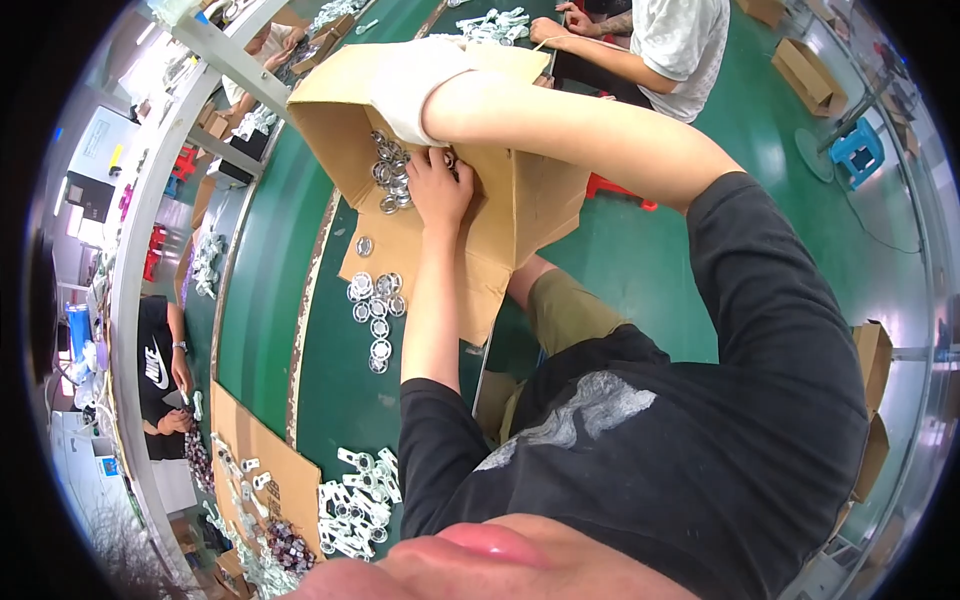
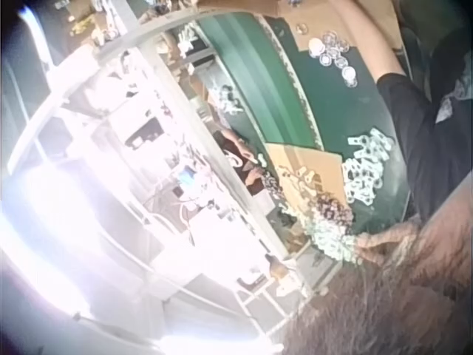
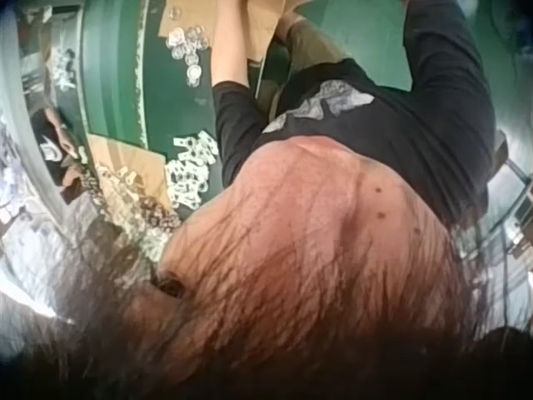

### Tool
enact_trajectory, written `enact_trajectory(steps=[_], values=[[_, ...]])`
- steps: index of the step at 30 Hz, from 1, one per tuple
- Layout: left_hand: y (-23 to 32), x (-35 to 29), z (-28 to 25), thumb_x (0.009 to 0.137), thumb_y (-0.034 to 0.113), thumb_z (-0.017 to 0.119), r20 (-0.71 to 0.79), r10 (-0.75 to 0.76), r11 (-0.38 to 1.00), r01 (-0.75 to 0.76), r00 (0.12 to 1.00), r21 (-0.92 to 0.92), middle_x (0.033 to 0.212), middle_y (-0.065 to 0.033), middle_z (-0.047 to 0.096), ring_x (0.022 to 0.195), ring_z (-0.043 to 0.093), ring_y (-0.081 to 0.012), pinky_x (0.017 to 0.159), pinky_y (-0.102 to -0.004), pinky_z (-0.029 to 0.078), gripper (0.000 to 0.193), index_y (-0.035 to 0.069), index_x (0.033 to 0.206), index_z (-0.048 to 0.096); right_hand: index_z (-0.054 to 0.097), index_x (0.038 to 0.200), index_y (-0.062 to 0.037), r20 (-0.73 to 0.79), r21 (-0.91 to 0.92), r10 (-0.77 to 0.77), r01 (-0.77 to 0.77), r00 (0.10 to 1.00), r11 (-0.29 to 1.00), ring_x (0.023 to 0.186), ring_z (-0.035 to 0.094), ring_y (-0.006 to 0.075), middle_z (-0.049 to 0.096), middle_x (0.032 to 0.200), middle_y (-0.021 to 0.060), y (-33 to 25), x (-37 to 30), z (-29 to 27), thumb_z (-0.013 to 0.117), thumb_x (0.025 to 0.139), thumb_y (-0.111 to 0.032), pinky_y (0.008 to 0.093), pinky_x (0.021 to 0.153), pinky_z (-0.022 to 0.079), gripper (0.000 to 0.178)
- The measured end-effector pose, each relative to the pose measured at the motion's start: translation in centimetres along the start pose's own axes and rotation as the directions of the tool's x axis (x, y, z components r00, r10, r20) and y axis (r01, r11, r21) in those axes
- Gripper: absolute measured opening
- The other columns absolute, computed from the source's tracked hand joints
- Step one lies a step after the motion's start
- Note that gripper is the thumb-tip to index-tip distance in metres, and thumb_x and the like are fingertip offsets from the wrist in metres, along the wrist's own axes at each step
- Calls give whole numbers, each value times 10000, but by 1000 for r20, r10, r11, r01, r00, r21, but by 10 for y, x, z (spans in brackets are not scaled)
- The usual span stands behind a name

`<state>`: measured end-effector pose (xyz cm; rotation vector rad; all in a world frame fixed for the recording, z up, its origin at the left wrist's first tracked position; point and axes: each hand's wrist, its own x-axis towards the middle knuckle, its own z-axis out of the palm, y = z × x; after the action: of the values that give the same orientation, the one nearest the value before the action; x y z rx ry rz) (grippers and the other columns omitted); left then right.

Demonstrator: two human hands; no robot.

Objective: The person assembles small circular metal components into white plastic brackets by hand on an industrial assembly line.

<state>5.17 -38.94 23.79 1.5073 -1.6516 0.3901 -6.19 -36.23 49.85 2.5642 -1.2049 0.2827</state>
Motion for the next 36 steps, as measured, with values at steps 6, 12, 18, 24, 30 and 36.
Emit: enact_trajectory(steps=[6, 12, 18, 24, 30, 36], values=[[-25, -28, -12, 882, 252, 607, 203, -128, 960, 70, 971, 271, 1058, -145, 623, 1020, 590, -333, 892, -481, 449, 224, 69, 1002, 653, 780, 987, -71, -89, 21, -94, 97, 992, 995, 839, 745, 347, 753, 928, 189, -9, -1, 4, 660, 811, -140, 465, 737, 595, 224], [1, -33, -17, 838, 309, 635, 157, -29, 999, 25, 987, 29, 1183, -183, 590, 1102, 545, -398, 969, -497, 438, 370, 48, 1100, 625, 772, 1009, -69, -194, 1, -129, 132, 973, 991, 856, 744, 341, 754, 929, 181, -10, -1, 14, 649, 828, -131, 469, 740, 594, 227], [7, -30, -13, 794, 253, 705, 257, -250, 954, 193, 933, 230, 1141, -139, 564, 1087, 593, -365, 892, -537, 474, 377, 104, 1104, 550, 744, 1114, -79, -132, 6, -104, 105, 986, 994, 902, 734, 355, 746, 1032, 181, -21, -2, 1, 638, 845, -187, 456, 760, 587, 309], [-13, -29, -12, 812, 262, 670, 241, -191, 938, 105, 951, 330, 1049, -124, 630, 913, 658, -343, 808, -497, 504, 260, 101, 996, 583, 717, 1170, -64, -241, 132, -96, 130, 966, 983, 941, 713, 369, 725, 1109, 199, -11, 1, 21, 626, 863, -158, 462, 827, 568, 335], [-12, -31, -13, 811, 313, 655, 190, -143, 942, 75, 971, 326, 1025, -124, 634, 943, 648, -335, 786, -492, 498, 295, 110, 1024, 642, 719, 1162, -57, -398, 96, -144, 198, 906, 976, 938, 713, 374, 728, 1087, 200, -6, 2, 29, 624, 857, -140, 468, 818, 568, 330], [-20, -39, -23, 825, 351, 673, 227, -138, 950, 64, 964, 307, 1082, -121, 647, 1022, 611, -326, 827, -512, 464, 266, 127, 953, 735, 745, 1083, -50, -225, 90, -138, 162, 964, 983, 915, 717, 390, 734, 1019, 216, -7, -5, 13, 606, 838, -136, 474, 797, 573, 294]])
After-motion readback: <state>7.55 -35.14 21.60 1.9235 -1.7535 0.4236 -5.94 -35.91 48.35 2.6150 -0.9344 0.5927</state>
